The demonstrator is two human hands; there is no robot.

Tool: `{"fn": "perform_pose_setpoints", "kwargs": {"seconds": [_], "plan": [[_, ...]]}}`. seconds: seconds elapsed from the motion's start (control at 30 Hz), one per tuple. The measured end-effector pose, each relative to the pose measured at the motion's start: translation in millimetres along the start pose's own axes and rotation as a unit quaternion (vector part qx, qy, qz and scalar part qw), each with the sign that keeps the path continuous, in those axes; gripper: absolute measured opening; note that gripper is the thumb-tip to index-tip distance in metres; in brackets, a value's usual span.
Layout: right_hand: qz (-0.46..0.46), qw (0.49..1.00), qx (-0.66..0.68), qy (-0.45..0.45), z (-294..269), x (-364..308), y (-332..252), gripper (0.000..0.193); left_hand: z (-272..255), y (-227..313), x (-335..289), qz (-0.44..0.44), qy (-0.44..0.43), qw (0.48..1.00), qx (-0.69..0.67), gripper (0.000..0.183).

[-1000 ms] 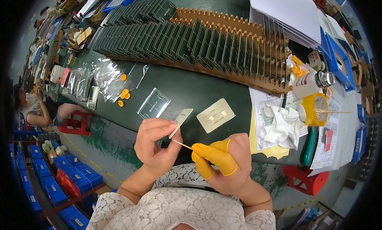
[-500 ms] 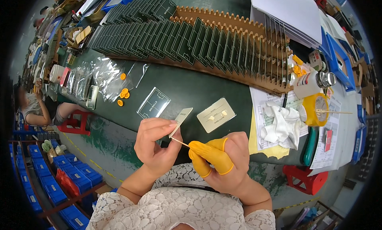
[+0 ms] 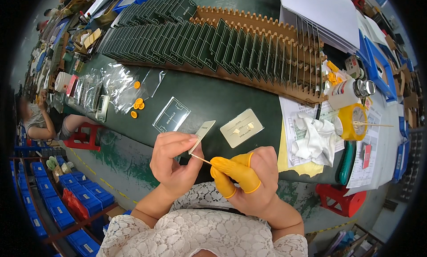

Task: The person uses a wooden stick to apply a substance to a small rectangular component held in their left hand. They then wipe the component with a white cloth. The person repeats this process on multiple components at a factory workstation.

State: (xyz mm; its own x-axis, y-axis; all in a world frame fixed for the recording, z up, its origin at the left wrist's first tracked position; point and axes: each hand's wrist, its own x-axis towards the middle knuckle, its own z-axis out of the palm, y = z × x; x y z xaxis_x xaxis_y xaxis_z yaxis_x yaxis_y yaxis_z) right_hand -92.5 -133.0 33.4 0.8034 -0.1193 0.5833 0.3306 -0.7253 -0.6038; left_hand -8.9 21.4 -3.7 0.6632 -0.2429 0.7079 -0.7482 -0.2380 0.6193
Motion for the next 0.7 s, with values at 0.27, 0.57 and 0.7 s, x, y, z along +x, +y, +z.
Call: {"fn": "perform_pose_setpoints", "kwargs": {"seconds": [0.27,0.57,0.7], "plan": [[0.008,1.000,0.000,0.003,1.0,0.7,-0.2,0.034,-0.6,0.4,-0.7,-0.002,0.000,1.000,-0.001,0.036],[0.024,1.000,0.002,0.002,1.4,-0.4,-0.3,0.032,-0.5,0.1,-1.8,-0.006,-0.001,1.000,-0.004,0.035],[0.029,1.000,0.002,0.005,0.2,-0.9,0.0,0.031,-0.4,-0.3,-1.6,-0.005,-0.004,1.000,-0.003,0.036]]}}
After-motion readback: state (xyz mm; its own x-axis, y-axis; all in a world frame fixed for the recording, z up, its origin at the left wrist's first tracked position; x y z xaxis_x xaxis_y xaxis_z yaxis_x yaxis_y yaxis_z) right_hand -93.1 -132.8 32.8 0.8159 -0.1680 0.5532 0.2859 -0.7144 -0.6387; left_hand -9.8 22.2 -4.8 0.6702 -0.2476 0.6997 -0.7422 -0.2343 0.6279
